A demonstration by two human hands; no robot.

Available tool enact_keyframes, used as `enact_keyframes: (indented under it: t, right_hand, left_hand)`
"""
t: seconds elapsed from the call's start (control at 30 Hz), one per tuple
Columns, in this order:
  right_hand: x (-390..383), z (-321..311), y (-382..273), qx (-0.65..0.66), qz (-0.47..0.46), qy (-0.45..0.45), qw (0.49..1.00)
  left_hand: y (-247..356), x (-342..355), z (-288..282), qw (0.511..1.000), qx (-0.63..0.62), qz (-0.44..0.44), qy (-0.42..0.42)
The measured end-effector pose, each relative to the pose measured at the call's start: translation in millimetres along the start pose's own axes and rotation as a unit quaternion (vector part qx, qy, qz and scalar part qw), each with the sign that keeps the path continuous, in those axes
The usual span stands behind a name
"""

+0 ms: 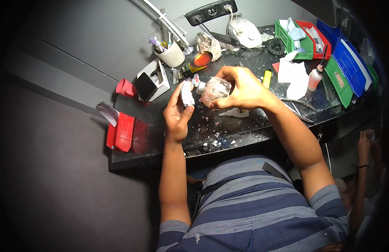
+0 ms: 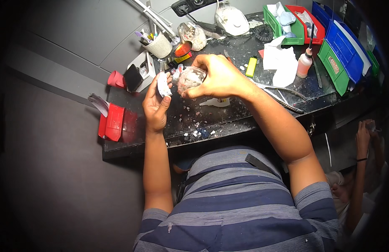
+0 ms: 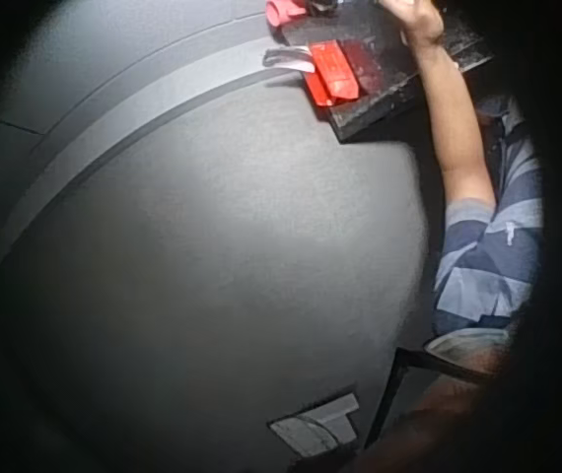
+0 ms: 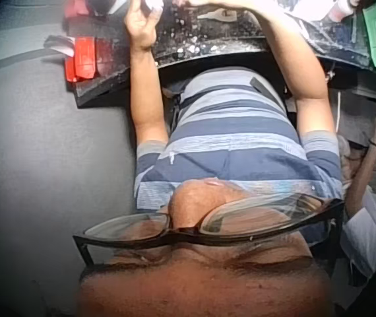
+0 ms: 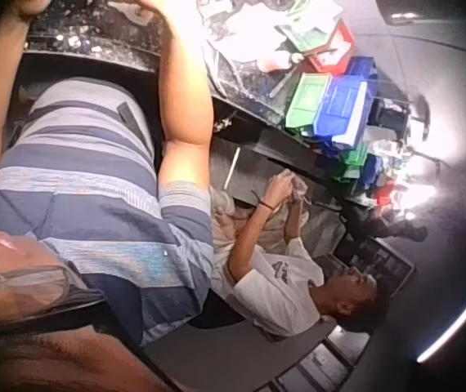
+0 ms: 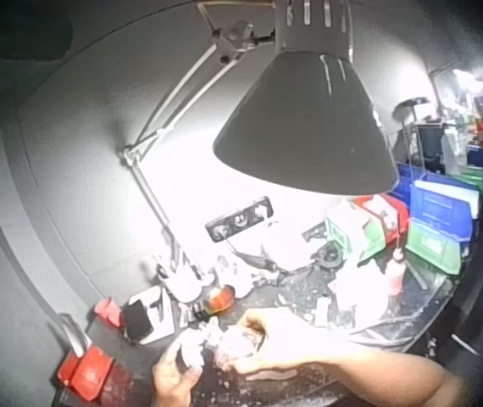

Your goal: The person shapes a dental prosthesis on a model using a heated hand tool, places wrapped dental pieces into a blue container, and carves teeth on a plaster dental cast using a metal tool.

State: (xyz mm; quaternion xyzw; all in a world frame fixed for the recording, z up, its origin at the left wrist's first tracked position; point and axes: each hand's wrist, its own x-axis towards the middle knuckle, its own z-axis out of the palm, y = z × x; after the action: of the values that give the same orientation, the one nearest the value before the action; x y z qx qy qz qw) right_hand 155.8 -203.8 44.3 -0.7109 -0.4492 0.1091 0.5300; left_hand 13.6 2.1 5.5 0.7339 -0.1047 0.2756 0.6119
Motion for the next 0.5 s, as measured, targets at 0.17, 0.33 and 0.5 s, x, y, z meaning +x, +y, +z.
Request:
enact_keyframes:
  t: [0.17, 0.33, 0.5]
  right_hand:
    - [-1, -1, 0, 0.053, 0.012, 0.021, 0.998]
    - [-2, 4, -4, 0.029, -0.02, 0.0, 0.999]
    - [-4, 8, -6, 0.029, -0.023, -0.03, 0.999]
  left_hand:
    - [3, 1, 0, 1.0, -0.008, -0.009, -0.005]
    - [1, 1, 3, 1.0, -0.023, -0.004, -0.002]
    - [-1, 0, 0, 1.0, -0.008, -0.003, -0.002]
